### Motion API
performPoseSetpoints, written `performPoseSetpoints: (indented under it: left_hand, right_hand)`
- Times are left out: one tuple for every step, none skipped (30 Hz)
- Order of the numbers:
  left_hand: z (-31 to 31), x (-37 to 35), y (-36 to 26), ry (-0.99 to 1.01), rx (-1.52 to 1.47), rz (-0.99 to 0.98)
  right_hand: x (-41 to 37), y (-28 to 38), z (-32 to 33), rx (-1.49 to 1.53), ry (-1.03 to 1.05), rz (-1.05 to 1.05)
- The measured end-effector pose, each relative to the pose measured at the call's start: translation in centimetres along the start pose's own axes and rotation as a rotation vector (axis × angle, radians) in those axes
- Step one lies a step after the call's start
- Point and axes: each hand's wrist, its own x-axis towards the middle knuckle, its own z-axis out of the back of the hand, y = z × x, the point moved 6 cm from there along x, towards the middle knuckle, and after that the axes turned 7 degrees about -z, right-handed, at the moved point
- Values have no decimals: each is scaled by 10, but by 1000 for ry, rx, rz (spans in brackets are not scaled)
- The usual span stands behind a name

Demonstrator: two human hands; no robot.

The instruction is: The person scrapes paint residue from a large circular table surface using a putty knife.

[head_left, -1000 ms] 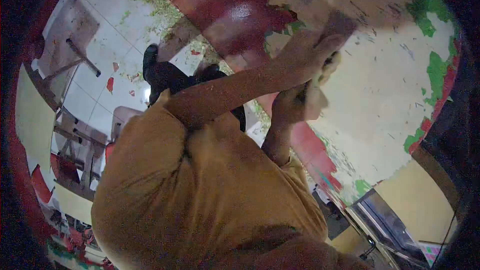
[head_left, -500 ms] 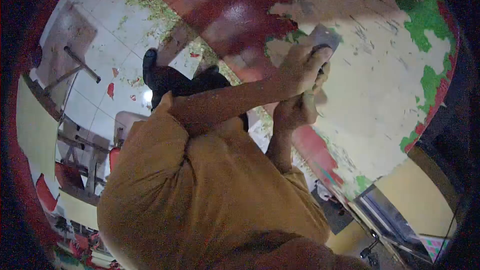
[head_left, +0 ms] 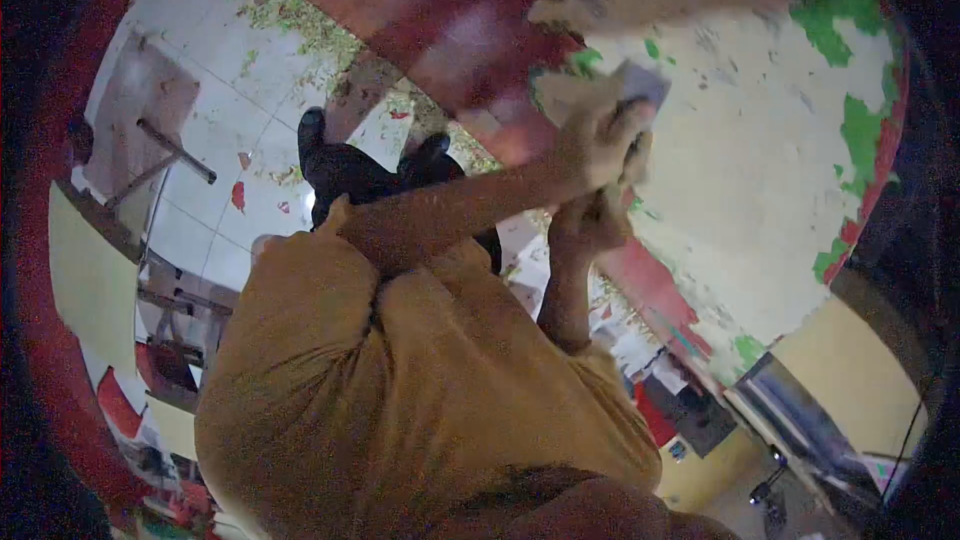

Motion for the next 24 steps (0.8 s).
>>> performPoseSetpoints:
  left_hand:
    - [-1, 2, 2, 11, -5, 27]
    - [0, 8, 4, 43, -24, 21]
    - [3, 15, 4, 68, -36, 12]
    - [3, 10, 4, 83, -56, 23]
    - [0, 2, 0, 89, -80, 55]
    - [1, 5, -6, 84, 8, 16]
    - [3, 11, -12, 77, 96, -40]
    - [7, 11, -11, 63, 175, -77]
    - [6, 4, -3, 48, 235, -81]
    - [3, -2, 10, 64, 106, -7]
    - [3, 0, 17, 75, -10, 42]
    - [6, 3, 19, 83, -117, 88]
    - [6, -5, 22, 53, -152, 128]
    - [1, -16, 22, 30, -193, 175]
    - [-3, -15, 16, 23, -224, 192]
    - [-4, -8, 11, 21, -249, 199]
    - [-1, -4, 11, 54, -192, 159]
    - [2, 0, 16, 77, -146, 131]
    - [6, 7, 15, 95, -92, 75]
    - [7, 12, 16, 83, -140, 57]
    - [0, 5, 18, 62, -197, 70]
    - [-5, -2, 20, 46, -257, 89]
    - [-4, 1, 20, 26, -260, 97]
    - [-3, 6, 19, 14, -258, 102]
  right_hand:
    - [4, 3, -1, -44, 3, 56]
    - [6, 5, -1, -87, 4, 112]
    - [14, 16, -6, -48, -39, 157]
    - [12, 22, -3, -19, -68, 187]
    - [5, 18, 3, -6, -108, 175]
    - [6, 14, 0, 96, -136, 135]
    - [10, 13, -3, 207, -164, 110]
    - [10, 14, 1, 104, -54, 99]
    - [11, 16, 5, -2, 57, 98]
    - [7, 16, 11, -18, 35, 127]
    - [9, 16, 7, -11, 7, 175]
    - [11, 18, 1, 5, -21, 221]
    - [8, 17, 5, -9, -14, 219]
    - [2, 19, 14, -5, -8, 188]
    - [5, 23, 16, 12, -25, 181]
    - [10, 24, 14, 37, -49, 182]
    - [11, 23, 10, 18, -28, 222]
    - [10, 18, 7, -11, 8, 255]
    - [14, 17, 1, -20, 41, 310]
    - [19, 14, -3, -25, 44, 277]
    - [18, 17, 5, -47, 65, 219]
    - [15, 20, 14, -76, 81, 157]
    - [17, 23, 15, -85, 75, 178]
    - [20, 25, 11, -131, 85, 196]
